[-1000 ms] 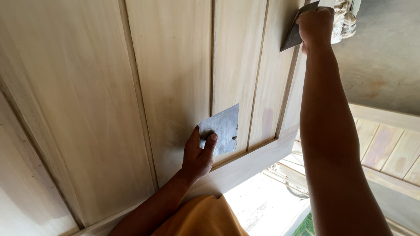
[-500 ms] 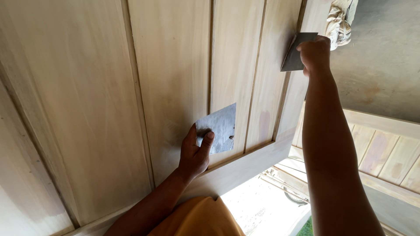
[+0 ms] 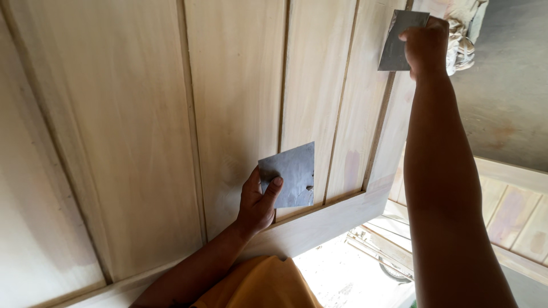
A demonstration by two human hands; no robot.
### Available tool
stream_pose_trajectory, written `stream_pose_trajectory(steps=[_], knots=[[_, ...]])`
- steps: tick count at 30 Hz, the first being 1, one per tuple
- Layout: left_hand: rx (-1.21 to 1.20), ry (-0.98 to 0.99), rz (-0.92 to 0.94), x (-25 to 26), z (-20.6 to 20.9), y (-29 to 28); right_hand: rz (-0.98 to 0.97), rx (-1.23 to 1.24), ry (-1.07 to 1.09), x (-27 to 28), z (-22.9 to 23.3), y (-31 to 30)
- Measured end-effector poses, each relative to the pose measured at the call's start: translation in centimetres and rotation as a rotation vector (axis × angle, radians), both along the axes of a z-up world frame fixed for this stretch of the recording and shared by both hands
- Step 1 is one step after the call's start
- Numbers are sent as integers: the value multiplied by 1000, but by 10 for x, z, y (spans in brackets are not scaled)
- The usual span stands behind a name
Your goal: The person sands a wooden door with sandpaper, moving along its surface and edges. The person uses two pieces of sandpaper, switching between them to smooth the wood.
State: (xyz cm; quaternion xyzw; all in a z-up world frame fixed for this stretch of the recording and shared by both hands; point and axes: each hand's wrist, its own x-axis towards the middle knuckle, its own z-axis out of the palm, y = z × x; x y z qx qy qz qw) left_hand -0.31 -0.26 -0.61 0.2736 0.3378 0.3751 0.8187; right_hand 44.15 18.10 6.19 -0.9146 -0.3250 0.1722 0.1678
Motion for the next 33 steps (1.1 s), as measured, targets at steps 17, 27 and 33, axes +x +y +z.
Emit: stream_pose_trajectory(steps=[17, 27, 33], knots=[[422, 179, 515, 14, 77, 1, 624, 684, 778, -276, 126, -237], [505, 8, 517, 37, 128, -87, 504, 424, 570, -189, 89, -371], [332, -65, -19, 120, 155, -192, 524, 1094, 1758, -106, 127, -405]])
